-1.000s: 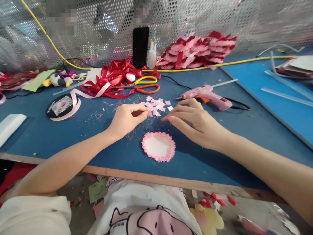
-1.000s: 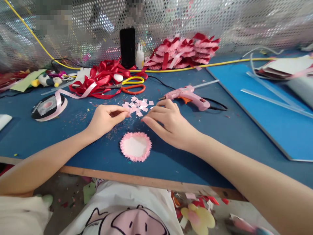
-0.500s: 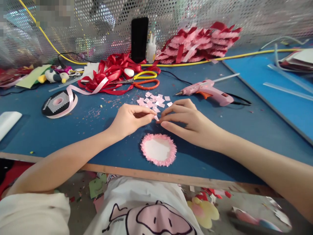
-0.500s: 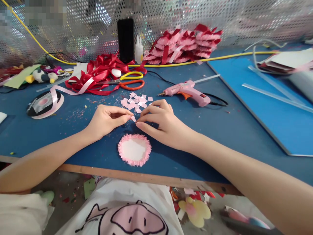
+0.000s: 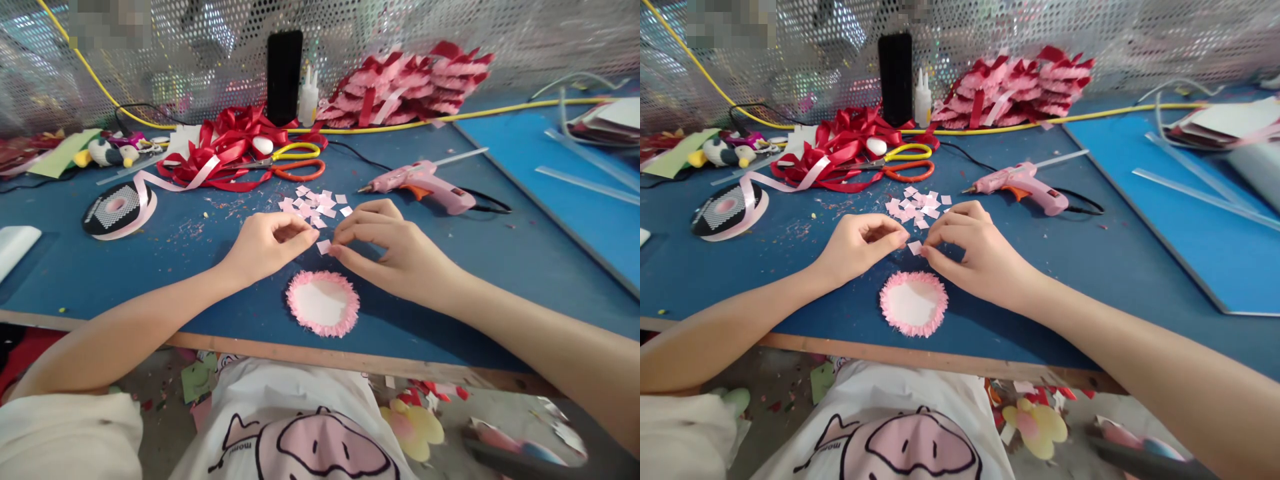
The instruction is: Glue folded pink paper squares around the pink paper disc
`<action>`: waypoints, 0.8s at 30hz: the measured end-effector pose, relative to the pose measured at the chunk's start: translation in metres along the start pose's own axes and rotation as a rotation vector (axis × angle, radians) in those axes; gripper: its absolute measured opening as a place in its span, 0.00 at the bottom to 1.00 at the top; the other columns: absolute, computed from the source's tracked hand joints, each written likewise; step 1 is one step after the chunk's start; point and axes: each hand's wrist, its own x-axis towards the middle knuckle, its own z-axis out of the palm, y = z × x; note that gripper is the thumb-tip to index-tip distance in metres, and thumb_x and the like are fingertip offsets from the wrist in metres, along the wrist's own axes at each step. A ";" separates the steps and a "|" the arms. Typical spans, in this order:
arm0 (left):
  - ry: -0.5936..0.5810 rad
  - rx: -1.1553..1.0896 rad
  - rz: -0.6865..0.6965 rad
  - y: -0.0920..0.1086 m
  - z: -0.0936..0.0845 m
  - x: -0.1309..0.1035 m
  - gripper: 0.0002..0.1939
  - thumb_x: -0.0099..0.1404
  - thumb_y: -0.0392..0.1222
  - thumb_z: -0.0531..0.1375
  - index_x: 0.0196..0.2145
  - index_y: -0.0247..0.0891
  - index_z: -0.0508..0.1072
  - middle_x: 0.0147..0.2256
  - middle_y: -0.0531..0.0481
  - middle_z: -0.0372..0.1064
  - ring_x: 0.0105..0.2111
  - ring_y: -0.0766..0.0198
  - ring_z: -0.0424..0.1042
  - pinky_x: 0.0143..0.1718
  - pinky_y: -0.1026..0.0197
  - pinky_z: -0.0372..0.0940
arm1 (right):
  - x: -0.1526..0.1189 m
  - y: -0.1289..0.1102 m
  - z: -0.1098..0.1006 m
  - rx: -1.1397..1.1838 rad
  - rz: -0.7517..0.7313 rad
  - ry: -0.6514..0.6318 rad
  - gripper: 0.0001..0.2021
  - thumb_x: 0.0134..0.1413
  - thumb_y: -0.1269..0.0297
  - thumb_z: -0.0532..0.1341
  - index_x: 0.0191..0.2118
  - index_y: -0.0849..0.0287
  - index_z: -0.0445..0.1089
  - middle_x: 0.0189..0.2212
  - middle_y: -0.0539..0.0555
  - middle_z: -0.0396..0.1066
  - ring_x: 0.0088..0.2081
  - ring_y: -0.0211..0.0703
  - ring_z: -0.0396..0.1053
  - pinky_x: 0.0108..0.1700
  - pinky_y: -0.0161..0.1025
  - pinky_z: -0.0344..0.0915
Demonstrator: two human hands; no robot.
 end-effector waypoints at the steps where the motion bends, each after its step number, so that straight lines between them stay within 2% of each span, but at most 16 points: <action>1: -0.006 0.017 -0.001 0.000 0.000 0.000 0.12 0.66 0.47 0.67 0.34 0.36 0.85 0.31 0.50 0.82 0.27 0.68 0.71 0.31 0.64 0.65 | 0.000 0.000 0.000 -0.009 -0.006 0.001 0.11 0.70 0.55 0.62 0.36 0.49 0.77 0.39 0.54 0.81 0.48 0.53 0.71 0.58 0.56 0.69; 7: -0.064 0.046 -0.012 0.004 -0.001 0.000 0.09 0.64 0.44 0.67 0.32 0.36 0.84 0.28 0.52 0.80 0.24 0.71 0.61 0.29 0.63 0.60 | 0.000 0.002 0.000 0.009 0.004 -0.010 0.11 0.69 0.54 0.62 0.34 0.49 0.76 0.38 0.54 0.81 0.47 0.53 0.72 0.58 0.58 0.69; 14: -0.079 0.061 0.000 0.006 -0.001 -0.001 0.07 0.62 0.41 0.66 0.32 0.36 0.84 0.26 0.53 0.78 0.23 0.72 0.60 0.28 0.64 0.60 | 0.000 -0.002 -0.001 0.020 -0.025 -0.045 0.11 0.69 0.54 0.62 0.35 0.48 0.76 0.38 0.53 0.81 0.48 0.53 0.72 0.59 0.57 0.69; 17: -0.061 0.084 -0.026 0.004 0.000 -0.001 0.05 0.60 0.39 0.67 0.30 0.37 0.84 0.23 0.54 0.75 0.22 0.72 0.60 0.28 0.64 0.60 | 0.002 0.001 -0.005 0.007 -0.032 -0.046 0.13 0.71 0.51 0.60 0.37 0.49 0.76 0.38 0.54 0.81 0.46 0.52 0.73 0.57 0.55 0.70; 19: -0.025 0.110 -0.040 0.003 -0.001 -0.001 0.05 0.60 0.39 0.68 0.29 0.36 0.84 0.21 0.55 0.71 0.22 0.71 0.60 0.28 0.63 0.59 | 0.003 0.008 -0.010 -0.074 0.010 0.018 0.15 0.72 0.50 0.58 0.38 0.52 0.76 0.38 0.57 0.81 0.44 0.51 0.74 0.54 0.53 0.71; 21: 0.000 0.144 -0.045 0.001 -0.002 0.000 0.06 0.60 0.41 0.68 0.28 0.36 0.84 0.18 0.57 0.67 0.21 0.72 0.58 0.28 0.62 0.57 | 0.004 0.022 -0.018 -0.281 0.114 0.121 0.16 0.71 0.50 0.58 0.40 0.55 0.76 0.41 0.62 0.81 0.45 0.55 0.75 0.53 0.55 0.70; 22: 0.002 0.161 -0.045 0.000 -0.003 0.000 0.06 0.60 0.41 0.68 0.28 0.36 0.84 0.17 0.57 0.65 0.21 0.72 0.57 0.28 0.62 0.57 | 0.004 0.030 -0.023 -0.423 0.182 0.162 0.17 0.69 0.51 0.59 0.45 0.59 0.77 0.46 0.67 0.80 0.50 0.60 0.75 0.56 0.58 0.69; 24: -0.007 0.190 -0.044 -0.001 -0.004 0.001 0.06 0.61 0.40 0.68 0.27 0.37 0.83 0.16 0.59 0.61 0.20 0.72 0.54 0.28 0.61 0.56 | 0.004 0.049 -0.032 -0.694 0.400 0.196 0.27 0.67 0.49 0.61 0.54 0.71 0.75 0.54 0.81 0.75 0.58 0.73 0.71 0.57 0.64 0.65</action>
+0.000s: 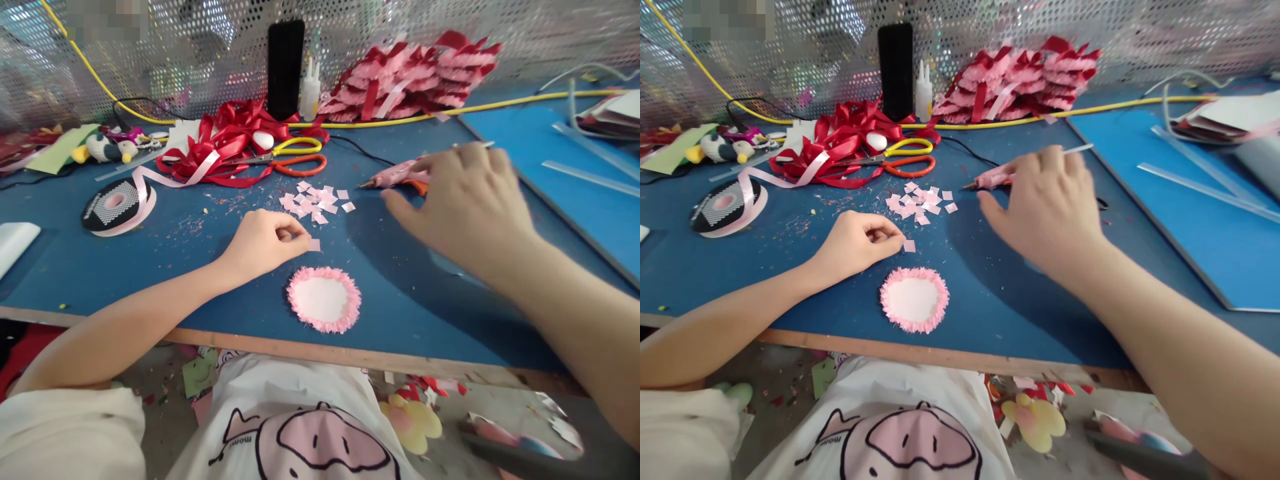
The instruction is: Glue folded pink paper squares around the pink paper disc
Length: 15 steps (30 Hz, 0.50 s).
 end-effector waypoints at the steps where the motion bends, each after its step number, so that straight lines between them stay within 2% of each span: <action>1: -0.005 0.013 0.002 -0.001 -0.001 0.001 0.06 0.61 0.40 0.68 0.27 0.37 0.83 0.15 0.59 0.59 0.20 0.72 0.54 0.28 0.61 0.55 | 0.004 0.009 0.003 -0.104 0.095 -0.045 0.33 0.66 0.45 0.61 0.57 0.78 0.73 0.56 0.87 0.72 0.59 0.78 0.70 0.55 0.66 0.64; 2: -0.010 0.026 0.006 -0.002 -0.001 0.001 0.06 0.61 0.40 0.68 0.27 0.37 0.83 0.15 0.59 0.58 0.20 0.72 0.54 0.27 0.61 0.55 | 0.009 0.019 0.007 -0.164 0.158 -0.126 0.37 0.65 0.43 0.62 0.57 0.82 0.73 0.55 0.91 0.70 0.59 0.81 0.70 0.53 0.67 0.64; 3: -0.014 0.038 0.010 -0.002 -0.001 0.002 0.06 0.61 0.40 0.68 0.27 0.38 0.83 0.15 0.59 0.58 0.20 0.72 0.54 0.27 0.61 0.55 | 0.013 0.027 0.010 -0.190 0.207 -0.195 0.37 0.65 0.42 0.62 0.54 0.82 0.74 0.53 0.92 0.71 0.57 0.81 0.70 0.51 0.66 0.63; 4: -0.019 0.048 0.011 -0.003 -0.002 0.003 0.06 0.61 0.40 0.68 0.27 0.38 0.83 0.15 0.59 0.58 0.20 0.71 0.54 0.27 0.61 0.55 | 0.017 0.034 0.014 -0.188 0.219 -0.254 0.34 0.66 0.44 0.61 0.50 0.81 0.76 0.50 0.91 0.72 0.55 0.80 0.72 0.50 0.65 0.63; 6: -0.035 0.058 0.009 -0.004 -0.002 0.004 0.07 0.61 0.39 0.67 0.26 0.38 0.83 0.15 0.59 0.59 0.19 0.71 0.54 0.27 0.61 0.56 | 0.023 0.045 0.020 -0.157 0.188 -0.297 0.24 0.67 0.51 0.61 0.41 0.73 0.77 0.43 0.84 0.76 0.50 0.71 0.74 0.48 0.59 0.63; 8: -0.050 0.059 0.002 -0.005 -0.001 0.004 0.07 0.62 0.39 0.67 0.27 0.38 0.83 0.15 0.59 0.59 0.19 0.71 0.55 0.28 0.61 0.57 | 0.026 0.048 0.024 -0.138 0.178 -0.276 0.20 0.68 0.53 0.60 0.40 0.70 0.76 0.40 0.80 0.76 0.44 0.64 0.75 0.46 0.56 0.62; 11: -0.066 0.060 -0.002 -0.006 0.000 0.005 0.07 0.62 0.39 0.67 0.27 0.37 0.84 0.16 0.58 0.61 0.20 0.70 0.56 0.30 0.60 0.58 | 0.025 0.042 0.024 -0.071 0.176 -0.154 0.20 0.67 0.52 0.60 0.49 0.67 0.72 0.40 0.75 0.76 0.38 0.57 0.72 0.41 0.53 0.60; 13: -0.072 0.059 0.004 -0.007 0.000 0.005 0.07 0.62 0.39 0.68 0.27 0.37 0.84 0.16 0.57 0.63 0.20 0.70 0.57 0.30 0.60 0.59 | 0.022 0.033 0.020 0.030 0.107 -0.094 0.21 0.64 0.50 0.64 0.53 0.62 0.67 0.40 0.69 0.76 0.36 0.52 0.70 0.39 0.50 0.58; 15: -0.073 0.060 0.008 -0.008 0.001 0.005 0.07 0.62 0.38 0.68 0.28 0.37 0.85 0.16 0.57 0.64 0.20 0.70 0.58 0.30 0.60 0.59 | 0.019 0.024 0.015 0.129 -0.034 -0.096 0.20 0.61 0.50 0.67 0.50 0.57 0.65 0.40 0.64 0.74 0.35 0.48 0.67 0.39 0.48 0.59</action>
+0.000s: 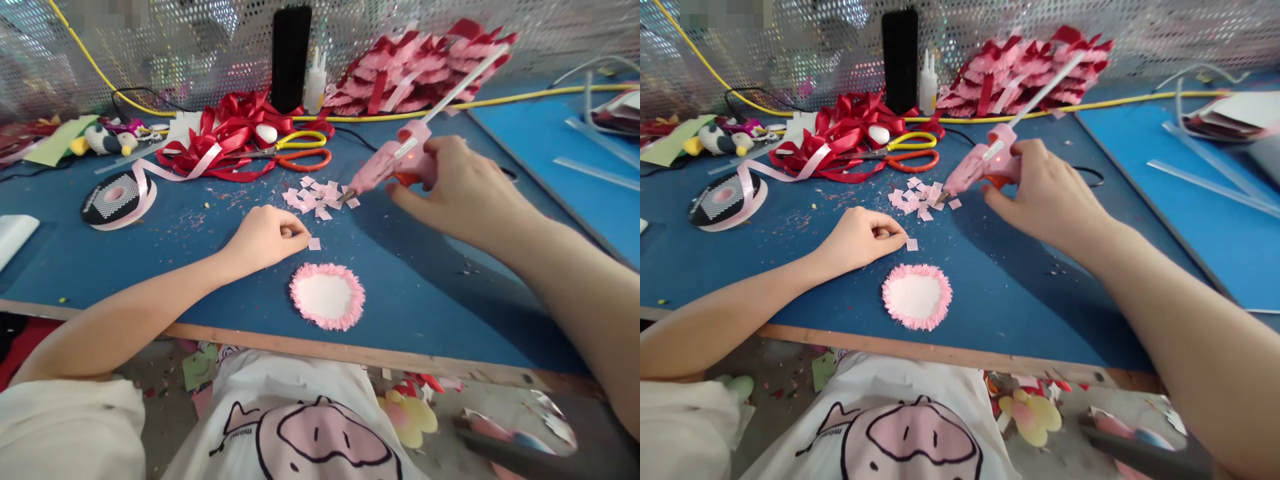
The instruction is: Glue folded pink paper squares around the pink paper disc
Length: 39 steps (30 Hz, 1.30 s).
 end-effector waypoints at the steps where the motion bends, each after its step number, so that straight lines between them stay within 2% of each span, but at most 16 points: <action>1: 0.000 0.002 -0.001 0.000 0.000 0.000 0.06 0.62 0.37 0.68 0.28 0.37 0.85 0.16 0.57 0.64 0.20 0.70 0.59 0.30 0.60 0.59 | -0.002 -0.005 -0.002 0.032 -0.081 -0.014 0.19 0.61 0.49 0.67 0.47 0.55 0.63 0.40 0.62 0.74 0.35 0.47 0.67 0.39 0.47 0.60; 3: -0.005 0.008 -0.006 0.000 0.000 0.000 0.06 0.62 0.37 0.68 0.29 0.37 0.86 0.17 0.57 0.66 0.20 0.70 0.60 0.31 0.60 0.59 | -0.005 -0.013 -0.004 0.074 -0.217 -0.036 0.17 0.62 0.49 0.65 0.42 0.52 0.59 0.38 0.60 0.72 0.35 0.47 0.66 0.39 0.47 0.61; 6: -0.012 0.014 -0.009 0.001 0.000 0.000 0.06 0.62 0.37 0.68 0.30 0.38 0.86 0.17 0.57 0.67 0.20 0.70 0.61 0.30 0.60 0.59 | -0.010 -0.024 -0.005 0.120 -0.314 -0.030 0.14 0.62 0.52 0.62 0.40 0.51 0.56 0.35 0.58 0.69 0.34 0.48 0.65 0.37 0.47 0.60; 15: -0.016 0.007 0.008 0.001 0.001 -0.001 0.05 0.62 0.38 0.68 0.30 0.37 0.86 0.17 0.58 0.65 0.19 0.71 0.58 0.29 0.59 0.55 | -0.014 -0.032 -0.003 0.131 -0.342 -0.064 0.13 0.65 0.51 0.59 0.38 0.50 0.54 0.34 0.60 0.69 0.35 0.50 0.66 0.38 0.47 0.62; 20: -0.007 0.042 0.038 0.002 0.001 -0.001 0.05 0.62 0.36 0.67 0.30 0.37 0.86 0.18 0.58 0.65 0.20 0.72 0.59 0.30 0.61 0.55 | -0.014 -0.030 0.002 0.116 -0.409 0.000 0.12 0.66 0.54 0.56 0.37 0.50 0.51 0.32 0.57 0.67 0.33 0.49 0.65 0.35 0.45 0.60; 27: -0.005 0.059 0.047 0.003 0.002 -0.002 0.06 0.61 0.36 0.67 0.30 0.37 0.86 0.18 0.59 0.65 0.20 0.72 0.58 0.31 0.61 0.56 | -0.015 -0.028 0.003 0.086 -0.478 0.060 0.09 0.67 0.58 0.57 0.38 0.51 0.55 0.32 0.56 0.67 0.32 0.48 0.64 0.34 0.44 0.58; 39: 0.005 0.047 0.064 0.000 0.002 -0.001 0.06 0.61 0.36 0.67 0.30 0.37 0.85 0.17 0.59 0.65 0.20 0.72 0.59 0.30 0.61 0.56 | -0.015 -0.025 0.003 0.045 -0.522 0.093 0.05 0.72 0.59 0.57 0.44 0.54 0.63 0.36 0.60 0.72 0.34 0.49 0.67 0.34 0.45 0.60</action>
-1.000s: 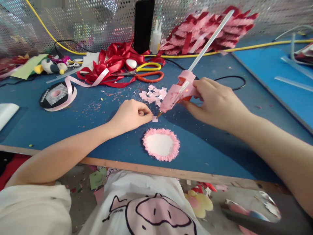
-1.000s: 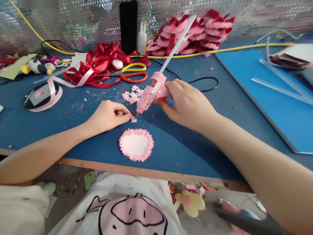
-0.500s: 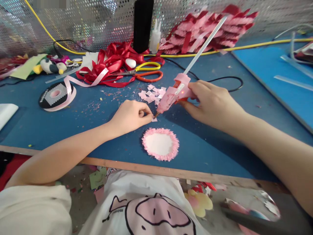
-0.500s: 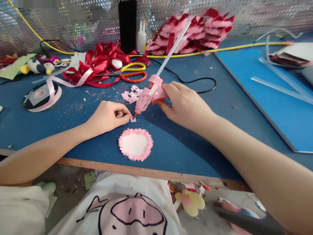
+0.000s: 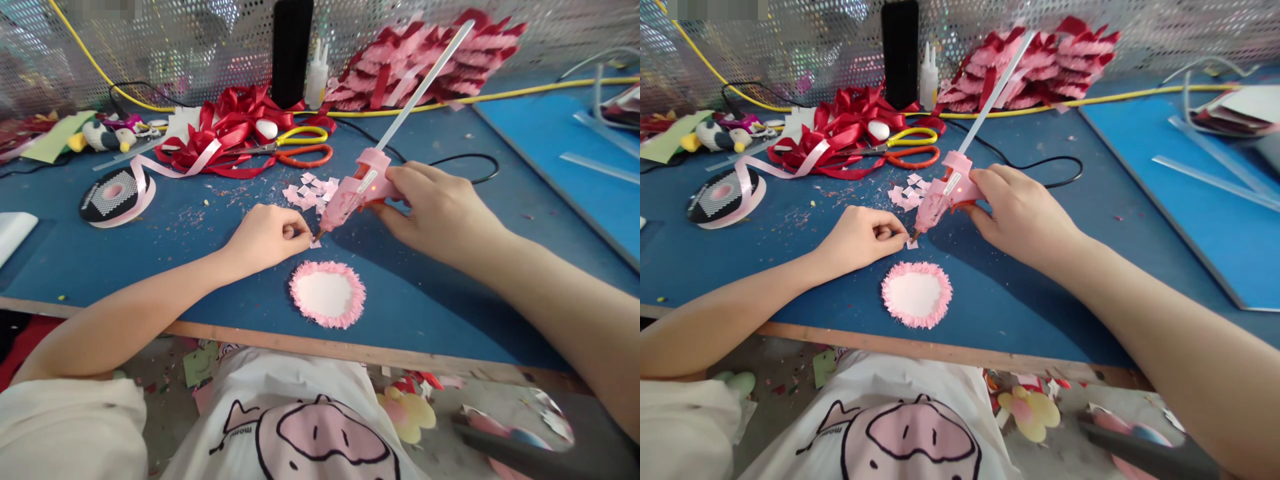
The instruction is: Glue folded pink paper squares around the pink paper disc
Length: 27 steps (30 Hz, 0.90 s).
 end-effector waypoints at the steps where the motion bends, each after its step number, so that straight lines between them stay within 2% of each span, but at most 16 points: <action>1: -0.002 0.000 -0.002 0.000 0.000 0.000 0.06 0.61 0.36 0.67 0.30 0.37 0.85 0.17 0.59 0.65 0.20 0.72 0.59 0.31 0.61 0.56 | 0.000 0.000 0.000 -0.006 -0.003 -0.004 0.05 0.72 0.59 0.57 0.45 0.54 0.64 0.37 0.61 0.73 0.35 0.50 0.67 0.34 0.46 0.60; 7: -0.015 -0.001 -0.027 0.002 -0.001 0.001 0.05 0.61 0.35 0.67 0.31 0.37 0.86 0.17 0.60 0.64 0.20 0.72 0.59 0.32 0.61 0.58 | -0.001 -0.004 -0.004 -0.123 0.007 0.029 0.09 0.73 0.58 0.56 0.52 0.54 0.67 0.44 0.64 0.77 0.42 0.54 0.73 0.42 0.50 0.66; 11: -0.033 0.000 -0.028 0.002 -0.001 0.002 0.04 0.62 0.36 0.68 0.31 0.38 0.85 0.18 0.59 0.64 0.21 0.71 0.60 0.32 0.61 0.58 | -0.004 -0.012 -0.004 -0.263 -0.009 0.172 0.13 0.74 0.57 0.59 0.58 0.50 0.68 0.48 0.59 0.78 0.46 0.53 0.74 0.51 0.55 0.67; 15: -0.034 0.011 -0.042 0.001 -0.001 0.002 0.04 0.61 0.36 0.68 0.29 0.38 0.83 0.19 0.59 0.64 0.22 0.71 0.61 0.32 0.61 0.57 | -0.005 -0.016 -0.006 -0.341 -0.037 0.296 0.19 0.72 0.58 0.60 0.65 0.43 0.66 0.50 0.56 0.76 0.51 0.54 0.73 0.54 0.61 0.65; 17: -0.017 -0.010 -0.029 0.002 -0.001 0.002 0.04 0.61 0.35 0.66 0.28 0.37 0.81 0.19 0.60 0.63 0.22 0.71 0.61 0.32 0.62 0.58 | -0.004 -0.012 -0.006 -0.337 0.100 0.289 0.21 0.70 0.56 0.59 0.65 0.47 0.67 0.53 0.59 0.74 0.55 0.60 0.70 0.56 0.66 0.63; 19: 0.014 -0.058 -0.006 0.003 -0.001 0.000 0.04 0.62 0.36 0.65 0.29 0.37 0.79 0.19 0.60 0.61 0.22 0.72 0.59 0.33 0.62 0.59 | -0.002 0.000 -0.004 -0.303 0.355 0.226 0.24 0.67 0.54 0.59 0.64 0.53 0.67 0.57 0.64 0.71 0.59 0.67 0.67 0.58 0.70 0.62; 22: 0.055 -0.146 0.007 0.005 -0.003 -0.001 0.06 0.66 0.40 0.63 0.32 0.37 0.78 0.21 0.59 0.62 0.23 0.71 0.58 0.32 0.63 0.60 | -0.002 0.030 0.005 -0.200 0.743 -0.006 0.25 0.60 0.53 0.61 0.61 0.56 0.70 0.59 0.70 0.69 0.62 0.73 0.65 0.59 0.71 0.62; 24: 0.077 -0.193 0.003 0.006 -0.003 -0.002 0.08 0.67 0.44 0.64 0.33 0.38 0.78 0.23 0.57 0.66 0.24 0.70 0.60 0.32 0.63 0.60 | -0.002 0.047 0.011 -0.112 0.838 -0.174 0.25 0.57 0.50 0.64 0.58 0.56 0.73 0.57 0.70 0.72 0.60 0.75 0.66 0.60 0.70 0.62; 26: 0.097 -0.233 -0.010 0.007 -0.004 -0.002 0.10 0.68 0.46 0.64 0.33 0.37 0.77 0.25 0.54 0.70 0.26 0.69 0.63 0.31 0.63 0.60 | -0.001 0.052 0.013 -0.092 0.858 -0.210 0.26 0.57 0.49 0.65 0.56 0.58 0.75 0.55 0.72 0.73 0.60 0.76 0.66 0.59 0.70 0.62; 27: 0.107 -0.250 -0.020 0.008 -0.004 -0.002 0.10 0.67 0.46 0.64 0.33 0.37 0.77 0.26 0.53 0.71 0.26 0.69 0.64 0.31 0.63 0.60 | 0.000 0.049 0.011 -0.090 0.850 -0.187 0.27 0.57 0.47 0.66 0.57 0.59 0.75 0.57 0.74 0.72 0.60 0.76 0.65 0.59 0.70 0.61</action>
